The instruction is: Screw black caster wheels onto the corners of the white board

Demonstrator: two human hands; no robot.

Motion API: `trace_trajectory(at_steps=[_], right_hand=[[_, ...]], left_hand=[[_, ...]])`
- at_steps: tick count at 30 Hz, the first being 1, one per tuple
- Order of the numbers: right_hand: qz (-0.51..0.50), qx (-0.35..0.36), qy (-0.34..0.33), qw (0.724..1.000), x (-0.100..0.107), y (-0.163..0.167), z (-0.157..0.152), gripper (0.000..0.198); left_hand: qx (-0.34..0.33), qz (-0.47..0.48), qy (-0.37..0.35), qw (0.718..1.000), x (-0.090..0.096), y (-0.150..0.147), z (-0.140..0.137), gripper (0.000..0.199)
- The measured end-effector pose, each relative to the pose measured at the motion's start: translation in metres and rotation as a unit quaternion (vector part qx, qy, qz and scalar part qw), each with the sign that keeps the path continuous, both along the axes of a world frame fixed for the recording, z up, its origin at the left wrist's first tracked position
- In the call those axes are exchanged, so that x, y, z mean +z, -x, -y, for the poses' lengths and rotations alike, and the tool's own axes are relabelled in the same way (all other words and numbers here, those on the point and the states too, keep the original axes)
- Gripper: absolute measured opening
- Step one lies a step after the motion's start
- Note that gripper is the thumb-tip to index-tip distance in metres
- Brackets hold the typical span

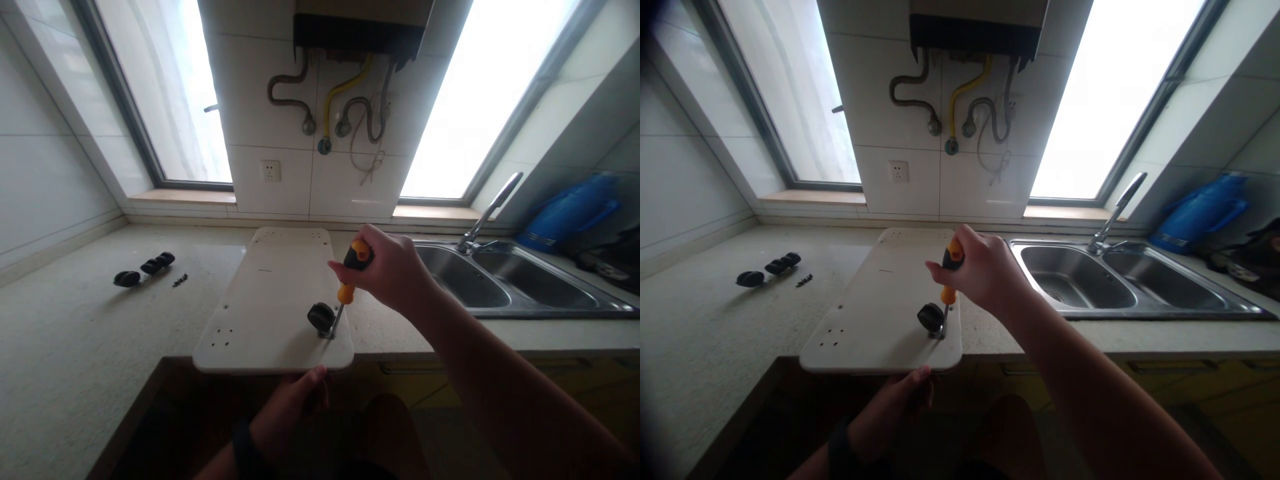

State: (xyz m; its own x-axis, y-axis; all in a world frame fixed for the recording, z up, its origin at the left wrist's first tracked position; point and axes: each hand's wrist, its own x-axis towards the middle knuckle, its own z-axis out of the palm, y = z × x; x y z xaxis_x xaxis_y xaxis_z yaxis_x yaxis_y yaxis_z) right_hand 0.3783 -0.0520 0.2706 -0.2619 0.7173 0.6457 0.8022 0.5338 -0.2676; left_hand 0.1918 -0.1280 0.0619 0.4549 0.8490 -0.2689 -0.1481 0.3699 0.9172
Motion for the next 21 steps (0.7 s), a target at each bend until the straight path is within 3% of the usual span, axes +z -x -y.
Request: trace_trajectory(at_steps=[2,4,6,9,11,12,14,16,18,21], right_hand=[[0.021,-0.022,0.008,0.999,0.001,0.001,0.002,0.039],[0.039,0.008,0.05,0.998,0.006,0.0,0.004,0.032],[0.027,0.096,0.117,0.988,0.012,-0.005,0.007,0.033],[-0.029,0.255,0.246,0.935,0.019,-0.012,0.008,0.051],[-0.059,0.294,0.287,0.91,0.02,-0.015,0.007,0.05],[-0.068,0.287,0.285,0.912,0.019,-0.016,0.006,0.047],[-0.065,0.229,0.227,0.944,0.015,-0.014,0.003,0.042],[-0.045,0.145,0.115,0.982,0.01,-0.009,0.0,0.039],[-0.031,0.063,0.016,0.997,0.005,-0.003,-0.002,0.041],[-0.027,-0.004,0.003,1.0,0.004,0.002,-0.003,0.046]], left_hand=[[0.004,0.005,0.006,1.0,0.0,0.0,0.0,0.06],[0.004,0.006,0.007,1.0,0.0,0.001,0.0,0.059],[0.003,0.003,0.001,1.0,0.001,0.001,0.0,0.06],[0.001,0.003,0.001,1.0,0.0,0.001,0.0,0.061],[0.001,0.005,-0.001,1.0,-0.001,0.001,0.0,0.061],[0.001,0.004,-0.005,1.0,-0.001,0.001,0.0,0.061],[0.004,0.002,-0.008,1.0,-0.001,0.001,0.0,0.061],[0.007,0.0,0.0,1.0,0.0,0.0,0.0,0.06],[0.012,0.001,0.012,1.0,0.002,-0.001,0.001,0.06],[0.013,0.005,0.019,1.0,0.004,-0.001,0.002,0.061]])
